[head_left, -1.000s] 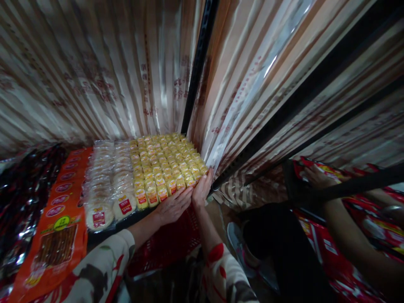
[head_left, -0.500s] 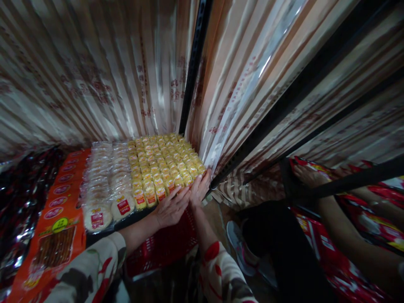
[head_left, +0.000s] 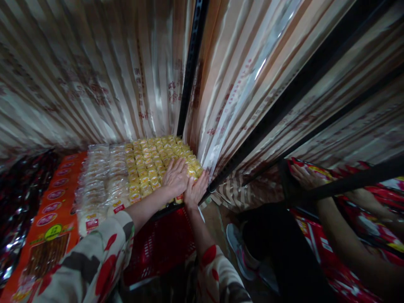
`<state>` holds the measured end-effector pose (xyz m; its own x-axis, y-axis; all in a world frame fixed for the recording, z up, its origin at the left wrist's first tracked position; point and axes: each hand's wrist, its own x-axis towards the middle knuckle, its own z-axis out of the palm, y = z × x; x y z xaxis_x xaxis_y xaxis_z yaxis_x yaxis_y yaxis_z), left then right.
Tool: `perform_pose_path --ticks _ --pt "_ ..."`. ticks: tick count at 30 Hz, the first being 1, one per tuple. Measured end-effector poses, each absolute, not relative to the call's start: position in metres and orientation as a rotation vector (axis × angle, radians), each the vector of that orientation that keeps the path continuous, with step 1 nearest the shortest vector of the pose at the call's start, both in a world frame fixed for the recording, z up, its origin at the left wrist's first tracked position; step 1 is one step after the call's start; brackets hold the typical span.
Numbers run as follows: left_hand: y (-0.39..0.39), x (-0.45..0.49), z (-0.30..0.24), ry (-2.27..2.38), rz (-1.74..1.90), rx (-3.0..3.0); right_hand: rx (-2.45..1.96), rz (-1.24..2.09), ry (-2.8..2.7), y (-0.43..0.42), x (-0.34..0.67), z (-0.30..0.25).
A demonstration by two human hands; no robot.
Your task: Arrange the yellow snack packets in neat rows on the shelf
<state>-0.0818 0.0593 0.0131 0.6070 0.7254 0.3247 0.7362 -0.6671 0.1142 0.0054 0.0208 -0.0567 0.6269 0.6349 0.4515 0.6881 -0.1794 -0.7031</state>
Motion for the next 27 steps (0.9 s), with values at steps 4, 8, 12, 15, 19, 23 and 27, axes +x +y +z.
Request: perform_pose_path --ticks 4,8,12,15,19,23,27 --pt "0.069 -0.075 0.010 -1.313 -0.386 -2.863 -1.907 -0.054 -1.052 0.024 0.005 -0.058" --pt "0.074 -0.073 0.007 -1.304 -0.316 -2.897 -1.906 -0.051 -1.050 0.025 0.003 -0.059" --pt "0.076 -0.074 0.006 -1.293 -0.293 -2.909 -1.904 -0.062 -1.032 0.026 0.000 -0.058" --pt "0.076 -0.074 0.006 -1.306 -0.303 -2.908 -1.904 -0.066 -1.025 0.026 -0.001 -0.058" --pt "0.074 -0.075 0.008 -1.276 -0.353 -2.913 -1.895 -0.069 -1.005 0.026 0.000 -0.058" --pt "0.076 -0.070 0.012 -1.324 -0.467 -2.855 -1.894 -0.058 -1.011 0.026 0.000 -0.058" --pt "0.085 -0.056 0.011 -1.378 -0.434 -2.898 -1.909 -0.053 -1.005 0.026 0.001 -0.059"
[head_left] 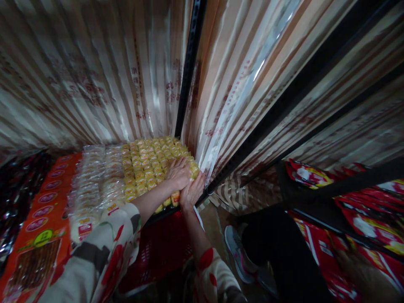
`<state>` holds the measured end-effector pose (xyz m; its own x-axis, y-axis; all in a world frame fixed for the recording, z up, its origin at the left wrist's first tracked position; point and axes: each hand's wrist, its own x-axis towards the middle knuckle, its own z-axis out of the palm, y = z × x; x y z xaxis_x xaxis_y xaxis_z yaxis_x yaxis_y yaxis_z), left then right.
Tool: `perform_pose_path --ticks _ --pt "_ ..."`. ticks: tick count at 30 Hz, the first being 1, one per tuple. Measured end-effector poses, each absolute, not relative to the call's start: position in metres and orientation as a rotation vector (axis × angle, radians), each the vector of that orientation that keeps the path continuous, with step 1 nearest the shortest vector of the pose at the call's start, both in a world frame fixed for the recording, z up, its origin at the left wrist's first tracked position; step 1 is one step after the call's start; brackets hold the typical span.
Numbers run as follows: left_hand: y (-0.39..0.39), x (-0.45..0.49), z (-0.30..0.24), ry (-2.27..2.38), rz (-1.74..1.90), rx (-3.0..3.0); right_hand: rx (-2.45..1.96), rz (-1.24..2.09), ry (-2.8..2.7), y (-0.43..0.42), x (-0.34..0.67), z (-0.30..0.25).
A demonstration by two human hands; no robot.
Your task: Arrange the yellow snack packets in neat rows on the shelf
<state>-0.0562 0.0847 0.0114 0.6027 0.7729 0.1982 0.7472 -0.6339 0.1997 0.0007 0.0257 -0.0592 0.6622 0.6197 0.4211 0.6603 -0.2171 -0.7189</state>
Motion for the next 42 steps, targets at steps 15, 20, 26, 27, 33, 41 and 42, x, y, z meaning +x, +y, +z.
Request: perform_pose_path --ticks 15,20,26,27,33,41,42 --pt "0.096 -0.043 0.016 1.251 0.199 2.628 -1.904 -0.081 -1.001 0.028 0.002 -0.065" --pt "0.081 -0.073 0.028 1.282 0.426 2.669 -1.878 -0.091 -1.011 0.028 0.003 -0.066" --pt "0.020 -0.119 0.032 1.231 0.652 2.877 -1.889 -0.076 -0.992 0.028 0.004 -0.065" --pt "0.008 -0.124 0.029 1.223 0.638 2.864 -1.889 -0.068 -0.990 0.028 0.004 -0.065" --pt "-0.041 -0.126 -0.019 1.147 0.334 2.801 -1.850 -0.032 -0.966 0.028 0.007 -0.065" --pt "-0.044 -0.117 -0.047 1.173 0.304 2.763 -1.730 0.012 -0.892 0.022 0.010 -0.059" --pt "-0.045 -0.117 -0.045 1.176 0.314 2.755 -1.711 0.015 -0.875 0.021 0.009 -0.058"
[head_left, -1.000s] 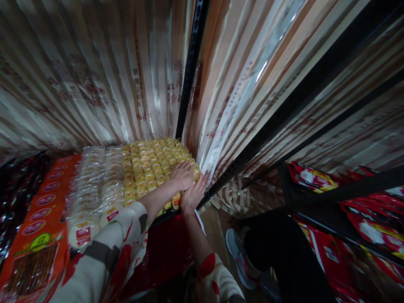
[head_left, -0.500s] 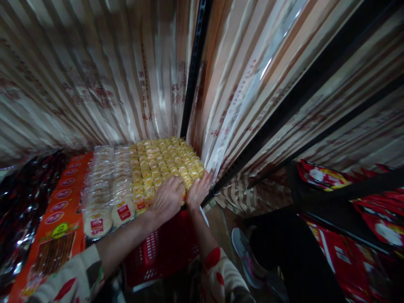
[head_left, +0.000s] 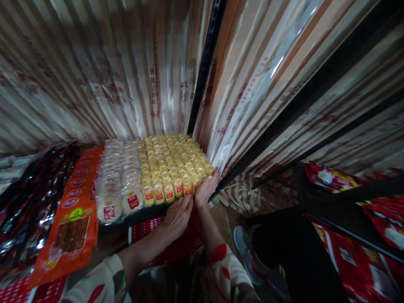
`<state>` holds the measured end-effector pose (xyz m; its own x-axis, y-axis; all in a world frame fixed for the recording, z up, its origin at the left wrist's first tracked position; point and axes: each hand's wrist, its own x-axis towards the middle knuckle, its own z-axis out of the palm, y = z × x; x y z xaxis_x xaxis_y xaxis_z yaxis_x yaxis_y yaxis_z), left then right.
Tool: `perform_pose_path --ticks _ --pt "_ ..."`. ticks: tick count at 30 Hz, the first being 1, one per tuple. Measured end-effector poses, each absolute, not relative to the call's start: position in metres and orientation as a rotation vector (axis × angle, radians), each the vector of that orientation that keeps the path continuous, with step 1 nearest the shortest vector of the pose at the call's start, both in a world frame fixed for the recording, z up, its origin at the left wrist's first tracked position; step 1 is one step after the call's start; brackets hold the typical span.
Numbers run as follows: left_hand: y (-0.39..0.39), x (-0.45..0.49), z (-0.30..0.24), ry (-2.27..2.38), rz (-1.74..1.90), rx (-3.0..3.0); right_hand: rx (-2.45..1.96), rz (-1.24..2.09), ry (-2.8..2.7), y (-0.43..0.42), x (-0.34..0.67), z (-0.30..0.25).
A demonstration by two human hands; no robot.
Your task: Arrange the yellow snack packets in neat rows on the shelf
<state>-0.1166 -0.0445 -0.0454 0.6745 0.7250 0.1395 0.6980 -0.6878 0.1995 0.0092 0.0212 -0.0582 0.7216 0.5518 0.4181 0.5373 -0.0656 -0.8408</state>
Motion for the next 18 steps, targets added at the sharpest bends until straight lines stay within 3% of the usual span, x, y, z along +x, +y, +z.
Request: perform_pose_path --ticks 7,18 --pt "-0.046 -0.113 -0.043 1.262 0.315 2.751 -1.634 -0.009 -0.782 0.006 0.005 -0.061" --pt "-0.045 -0.114 -0.047 1.236 0.456 2.705 -1.610 0.235 -0.781 -0.020 -0.004 -0.063"
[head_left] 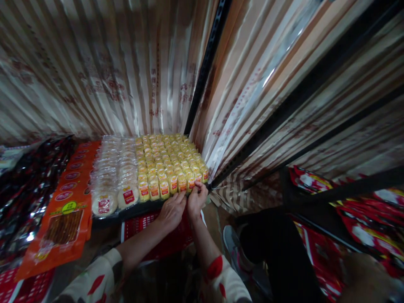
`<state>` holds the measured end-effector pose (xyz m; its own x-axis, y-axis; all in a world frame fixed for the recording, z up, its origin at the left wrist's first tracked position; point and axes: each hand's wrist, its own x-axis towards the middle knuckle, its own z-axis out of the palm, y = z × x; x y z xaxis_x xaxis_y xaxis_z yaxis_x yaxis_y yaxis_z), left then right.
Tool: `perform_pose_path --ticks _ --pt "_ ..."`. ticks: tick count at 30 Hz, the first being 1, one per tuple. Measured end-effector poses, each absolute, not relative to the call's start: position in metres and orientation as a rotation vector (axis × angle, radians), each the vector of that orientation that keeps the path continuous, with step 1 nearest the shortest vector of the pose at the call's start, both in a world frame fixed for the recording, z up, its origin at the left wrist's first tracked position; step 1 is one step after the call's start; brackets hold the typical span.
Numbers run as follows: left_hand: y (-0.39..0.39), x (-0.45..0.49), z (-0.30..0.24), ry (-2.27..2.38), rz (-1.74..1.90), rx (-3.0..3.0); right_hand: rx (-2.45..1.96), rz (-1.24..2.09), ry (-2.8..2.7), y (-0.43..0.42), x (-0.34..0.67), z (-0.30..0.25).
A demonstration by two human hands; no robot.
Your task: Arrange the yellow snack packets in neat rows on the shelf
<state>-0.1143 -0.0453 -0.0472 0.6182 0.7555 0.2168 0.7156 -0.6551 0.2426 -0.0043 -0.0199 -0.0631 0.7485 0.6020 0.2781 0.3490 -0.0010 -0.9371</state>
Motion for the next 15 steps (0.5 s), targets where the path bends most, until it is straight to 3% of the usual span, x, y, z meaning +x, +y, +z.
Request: perform_pose_path --ticks 15 --pt "-0.0482 -0.1123 -0.0509 1.247 0.485 2.706 -1.560 0.335 -0.824 -0.0235 -0.0042 -0.0711"
